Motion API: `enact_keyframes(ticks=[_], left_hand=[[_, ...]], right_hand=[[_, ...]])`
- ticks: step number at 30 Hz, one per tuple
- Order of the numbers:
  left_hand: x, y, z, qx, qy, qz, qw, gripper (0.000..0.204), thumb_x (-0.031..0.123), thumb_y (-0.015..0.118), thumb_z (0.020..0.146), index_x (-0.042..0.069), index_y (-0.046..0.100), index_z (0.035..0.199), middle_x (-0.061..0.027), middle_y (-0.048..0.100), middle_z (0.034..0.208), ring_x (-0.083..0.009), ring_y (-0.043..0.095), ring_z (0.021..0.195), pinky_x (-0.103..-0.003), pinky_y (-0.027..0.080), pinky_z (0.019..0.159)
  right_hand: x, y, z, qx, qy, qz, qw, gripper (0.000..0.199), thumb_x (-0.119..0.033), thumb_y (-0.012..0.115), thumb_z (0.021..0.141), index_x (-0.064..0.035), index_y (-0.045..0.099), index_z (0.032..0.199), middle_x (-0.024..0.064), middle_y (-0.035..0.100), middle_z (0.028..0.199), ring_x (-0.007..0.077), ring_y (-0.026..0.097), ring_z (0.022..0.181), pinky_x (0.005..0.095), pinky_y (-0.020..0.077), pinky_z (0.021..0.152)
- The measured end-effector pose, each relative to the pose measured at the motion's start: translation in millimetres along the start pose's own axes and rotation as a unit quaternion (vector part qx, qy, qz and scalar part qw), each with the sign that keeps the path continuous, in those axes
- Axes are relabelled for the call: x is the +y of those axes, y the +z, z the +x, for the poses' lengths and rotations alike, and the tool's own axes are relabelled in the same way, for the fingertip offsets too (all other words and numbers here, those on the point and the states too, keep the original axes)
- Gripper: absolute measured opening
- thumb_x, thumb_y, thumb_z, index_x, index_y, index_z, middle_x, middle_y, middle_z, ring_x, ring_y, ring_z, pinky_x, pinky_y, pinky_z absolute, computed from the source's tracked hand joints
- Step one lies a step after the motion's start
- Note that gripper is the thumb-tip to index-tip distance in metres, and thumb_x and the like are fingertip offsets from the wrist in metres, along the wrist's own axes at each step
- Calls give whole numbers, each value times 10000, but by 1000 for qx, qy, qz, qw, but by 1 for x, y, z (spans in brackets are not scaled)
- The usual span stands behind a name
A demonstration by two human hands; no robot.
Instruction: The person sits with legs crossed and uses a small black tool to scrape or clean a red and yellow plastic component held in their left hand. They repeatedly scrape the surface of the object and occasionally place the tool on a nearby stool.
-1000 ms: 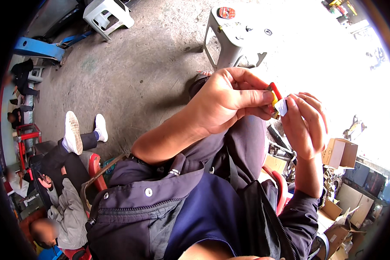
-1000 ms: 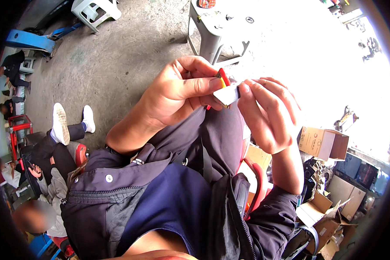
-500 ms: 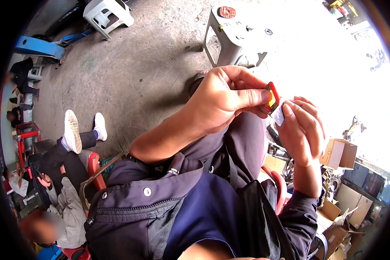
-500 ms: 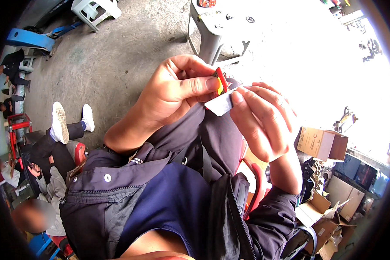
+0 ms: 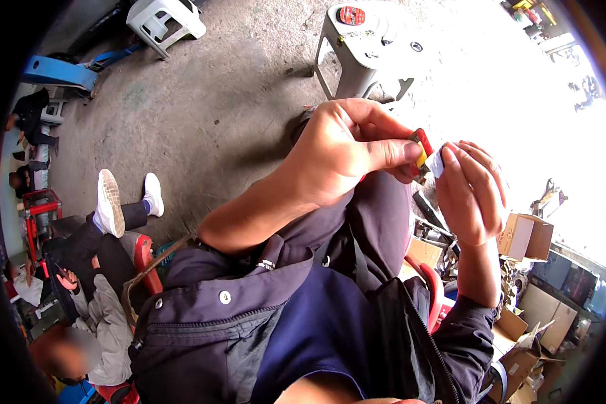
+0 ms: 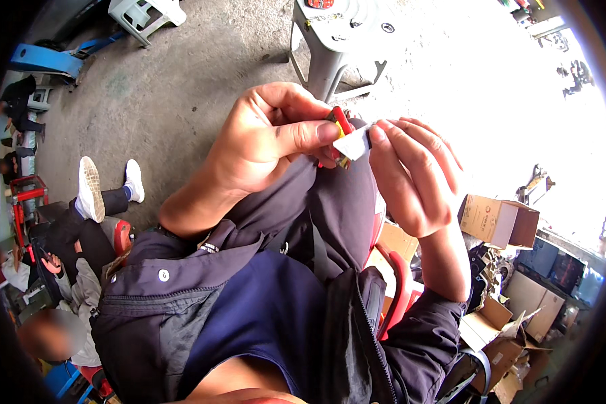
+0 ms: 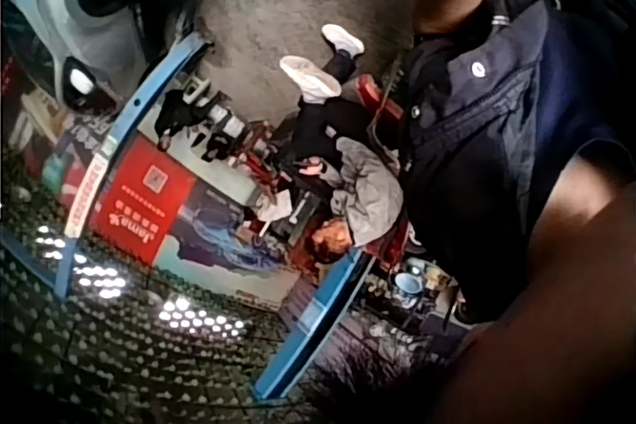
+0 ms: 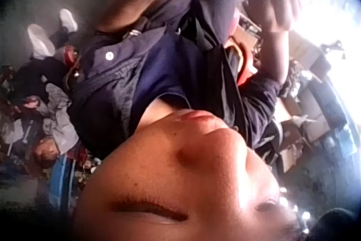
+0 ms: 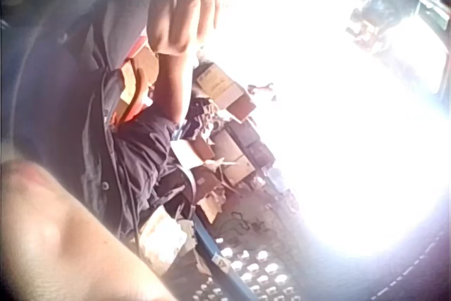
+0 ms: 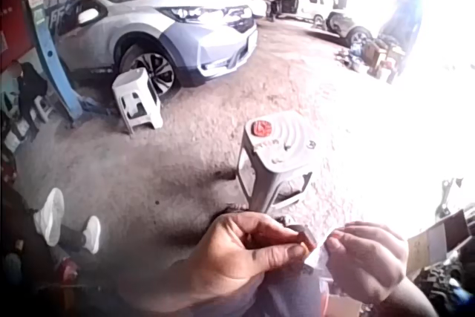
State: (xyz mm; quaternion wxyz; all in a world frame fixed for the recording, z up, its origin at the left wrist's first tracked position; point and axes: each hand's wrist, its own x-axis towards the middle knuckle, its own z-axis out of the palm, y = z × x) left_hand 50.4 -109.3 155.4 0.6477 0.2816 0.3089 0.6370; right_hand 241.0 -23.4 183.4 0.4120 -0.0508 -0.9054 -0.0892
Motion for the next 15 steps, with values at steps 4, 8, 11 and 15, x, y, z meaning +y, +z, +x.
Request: enact_keyframes(ticks=[4,8,11,15], left_hand=[[-3,-3,0,12,-12,4,1000,143,-30,695,856,-42,648,991,-168,716,897,-222,709,766,-334,591,681],[-2,-1,-3,6,-1,20,1000,136,-28,700,856,-40,646,979,-160,717,893,-209,708,775,-322,588,687],[-4,-1,-1,5,14,30,999,138,-31,702,856,-36,644,981,-154,718,904,-196,706,785,-314,589,704],[-4,-2,-5,8,30,56,998,131,-46,701,850,-35,641,967,-150,718,900,-191,705,793,-312,587,711]], right_hand=[[-1,2,-5,-9,13,14,1000,220,59,736,696,59,682,909,145,679,825,259,690,742,383,604,695],[-10,1,-6,-2,22,33,999,239,53,744,687,59,683,918,152,684,839,264,696,761,389,607,709],[-12,3,-6,12,11,31,999,267,34,758,664,59,688,921,162,688,861,277,700,788,400,607,723],[-12,3,-3,16,-4,35,999,278,28,761,659,69,686,923,169,688,868,283,699,788,402,608,724]])
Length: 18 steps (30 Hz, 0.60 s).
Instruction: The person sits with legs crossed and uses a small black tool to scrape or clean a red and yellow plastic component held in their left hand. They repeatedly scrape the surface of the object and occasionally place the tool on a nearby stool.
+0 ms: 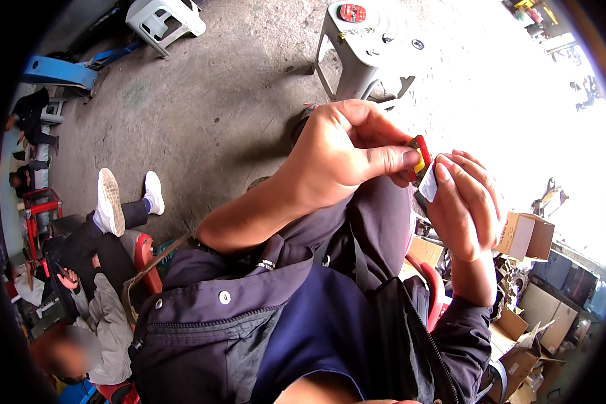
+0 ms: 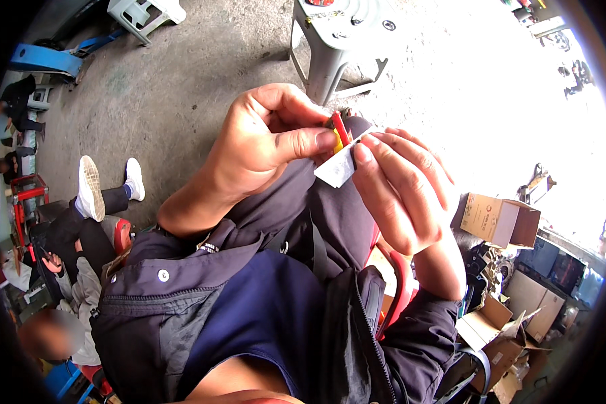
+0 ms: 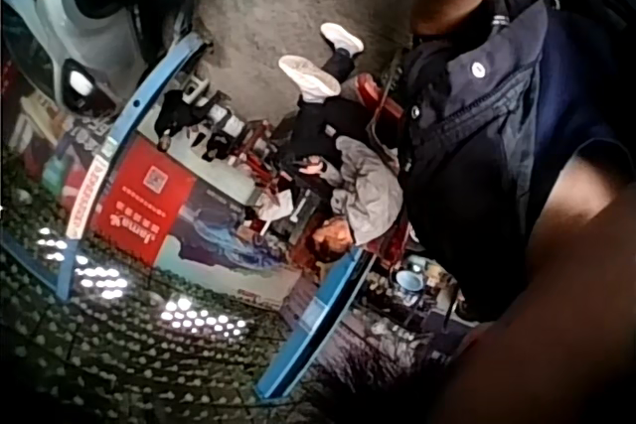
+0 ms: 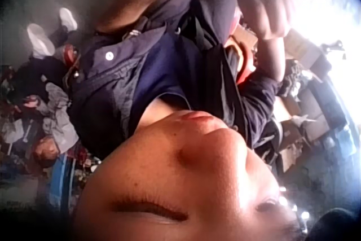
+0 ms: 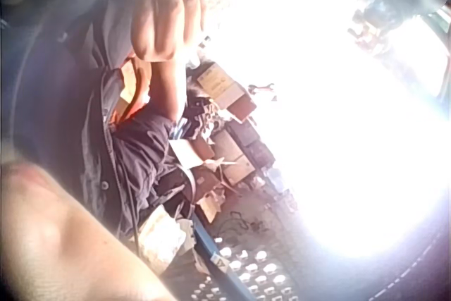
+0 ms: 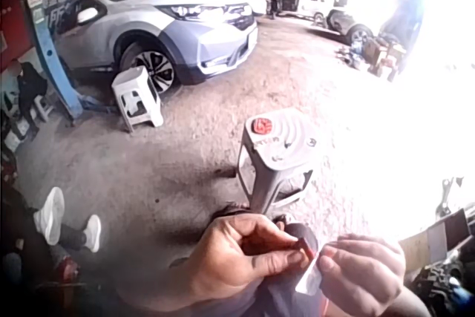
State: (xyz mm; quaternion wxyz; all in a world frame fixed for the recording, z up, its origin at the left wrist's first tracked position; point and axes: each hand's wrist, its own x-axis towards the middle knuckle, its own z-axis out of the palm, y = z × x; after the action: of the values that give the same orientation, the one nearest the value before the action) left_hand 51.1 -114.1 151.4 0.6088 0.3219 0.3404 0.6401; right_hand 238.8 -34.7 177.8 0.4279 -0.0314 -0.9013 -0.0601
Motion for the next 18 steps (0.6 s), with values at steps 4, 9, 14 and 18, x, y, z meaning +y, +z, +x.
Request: enact_keyframes(ticks=[4,9,14,18], left_hand=[[4,-2,-2,-27,-17,-42,999,124,-56,696,850,-38,636,956,-157,715,897,-202,705,790,-319,587,706],[1,-1,-6,-49,10,-21,999,112,-49,686,861,-44,632,959,-165,707,883,-222,705,771,-334,592,695],[2,-5,-5,-17,-15,-12,1000,118,-41,700,854,-38,636,953,-149,708,886,-201,701,785,-317,588,700],[3,-2,-3,-15,-2,6,1000,117,-43,704,850,-38,639,947,-141,707,885,-195,701,786,-316,589,703]], right_hand=[[2,2,-3,-17,31,-18,999,261,83,742,668,77,681,922,151,666,820,272,685,743,382,602,693],[3,13,-22,-28,91,-35,995,248,139,697,678,72,670,915,151,654,810,272,674,715,363,596,683],[-12,7,-15,58,99,-3,993,283,124,750,655,61,688,924,154,660,808,284,692,735,410,611,701],[-11,3,-8,3,65,26,998,310,90,758,645,68,688,946,174,683,857,287,697,760,418,608,720]])
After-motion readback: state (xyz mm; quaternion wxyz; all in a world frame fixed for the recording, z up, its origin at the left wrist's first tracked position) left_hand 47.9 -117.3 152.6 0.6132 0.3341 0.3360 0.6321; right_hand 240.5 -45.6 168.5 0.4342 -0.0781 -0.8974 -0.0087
